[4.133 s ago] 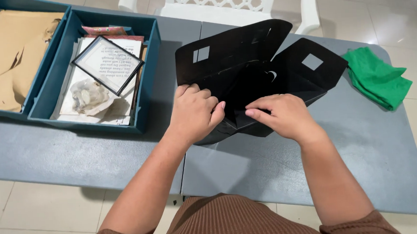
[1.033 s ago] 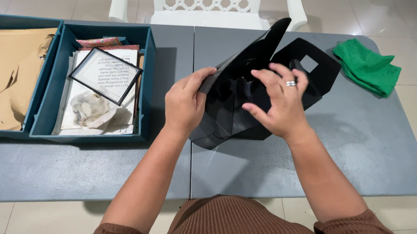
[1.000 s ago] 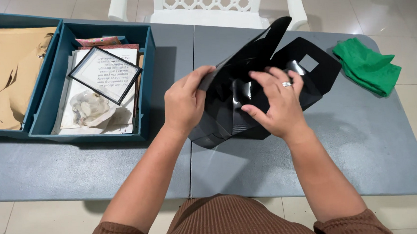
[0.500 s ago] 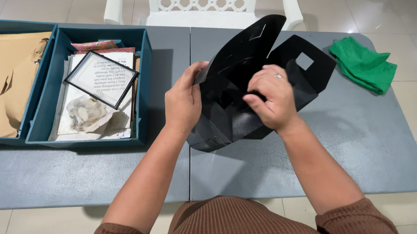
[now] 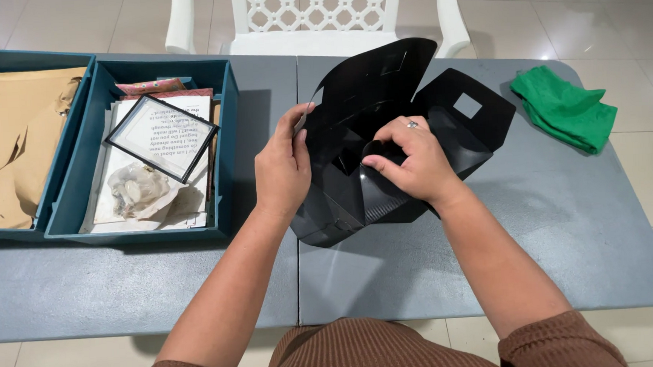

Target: The person assembles a black, glossy, pre-cut cardboard box on a gray table. They fold the side flaps upward, tuck the tabs into slots, and secure the structure by hand. The person then folds the top flaps inward and presses them down to close the box.

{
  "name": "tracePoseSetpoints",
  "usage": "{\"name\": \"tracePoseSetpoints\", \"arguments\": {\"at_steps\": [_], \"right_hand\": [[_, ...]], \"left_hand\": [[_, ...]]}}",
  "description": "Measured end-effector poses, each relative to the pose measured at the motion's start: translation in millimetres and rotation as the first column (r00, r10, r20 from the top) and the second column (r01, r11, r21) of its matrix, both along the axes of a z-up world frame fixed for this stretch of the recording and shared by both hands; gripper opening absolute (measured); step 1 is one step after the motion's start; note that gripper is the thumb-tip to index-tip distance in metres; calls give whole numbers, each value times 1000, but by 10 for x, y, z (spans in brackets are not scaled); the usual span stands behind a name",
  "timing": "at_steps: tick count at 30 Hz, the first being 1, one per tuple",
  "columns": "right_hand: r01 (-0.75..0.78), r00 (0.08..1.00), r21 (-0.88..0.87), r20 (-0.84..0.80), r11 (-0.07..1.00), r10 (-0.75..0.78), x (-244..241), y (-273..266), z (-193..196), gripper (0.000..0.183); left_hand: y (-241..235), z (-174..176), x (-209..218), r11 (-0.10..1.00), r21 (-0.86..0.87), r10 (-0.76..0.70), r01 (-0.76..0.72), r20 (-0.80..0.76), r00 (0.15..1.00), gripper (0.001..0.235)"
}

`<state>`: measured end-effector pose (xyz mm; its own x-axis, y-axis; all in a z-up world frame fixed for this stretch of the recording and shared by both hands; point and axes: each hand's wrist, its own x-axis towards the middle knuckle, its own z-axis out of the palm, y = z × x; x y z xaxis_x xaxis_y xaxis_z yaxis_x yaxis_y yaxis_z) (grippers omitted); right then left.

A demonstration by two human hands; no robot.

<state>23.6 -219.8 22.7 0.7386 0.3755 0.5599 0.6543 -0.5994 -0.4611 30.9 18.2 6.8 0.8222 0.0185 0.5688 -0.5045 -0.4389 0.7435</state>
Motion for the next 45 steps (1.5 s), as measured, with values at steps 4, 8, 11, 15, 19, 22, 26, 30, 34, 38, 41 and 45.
{"name": "tracePoseSetpoints", "arguments": {"at_steps": [4, 8, 11, 15, 19, 22, 26, 30, 34, 38, 41, 45], "right_hand": [[4, 1000, 5, -29, 1000, -4, -9, -8, 1, 22], [-19, 1000, 53, -16, 998, 19, -35, 0, 11, 22], [-40, 998, 73, 58, 997, 35, -50, 1, 57, 23], [-90, 995, 118, 51, 989, 85, -80, 8, 125, 24], [-116, 992, 127, 66, 985, 108, -100, 10, 134, 23], [-127, 992, 184, 2, 975, 129, -39, -37, 98, 22], [-147, 982, 229, -82, 962, 169, 34, -135, 17, 18], [-167, 967, 264, -146, 950, 210, 75, -193, -20, 17], [-174, 965, 258, -147, 950, 217, 110, -225, -10, 18], [-163, 968, 238, -147, 958, 202, 147, -255, -20, 20], [-165, 961, 252, -176, 953, 213, 144, -284, 2, 18], [-247, 943, 305, -142, 920, 301, 135, -377, 29, 13]], "left_hand": [[-14, -20, -3, 1000, -16, -8, 9, 75, 997, 34], [-1, 30, -65, 1000, 13, -8, 8, -16, 1000, 37], [14, 40, -100, 998, -1, -58, 58, -3, 998, 43], [40, 31, -154, 980, -28, -196, 197, 50, 979, 43], [105, 23, -224, 972, 45, -234, 231, 71, 970, 49], [174, -3, -239, 948, 154, -309, 280, 225, 924, 55], [231, -91, -276, 928, 259, -332, 267, 248, 910, 56], [184, -77, -329, 918, 308, -322, 248, 216, 922, 49], [32, 94, -453, 877, 475, -232, 69, 293, 928, 49], [-124, 194, -567, 908, 387, -241, 158, 177, 954, 55], [-210, 190, -578, 933, 322, -175, 159, 23, 984, 50], [-188, 17, -489, 960, 243, -132, 142, -56, 990, 41]]}}
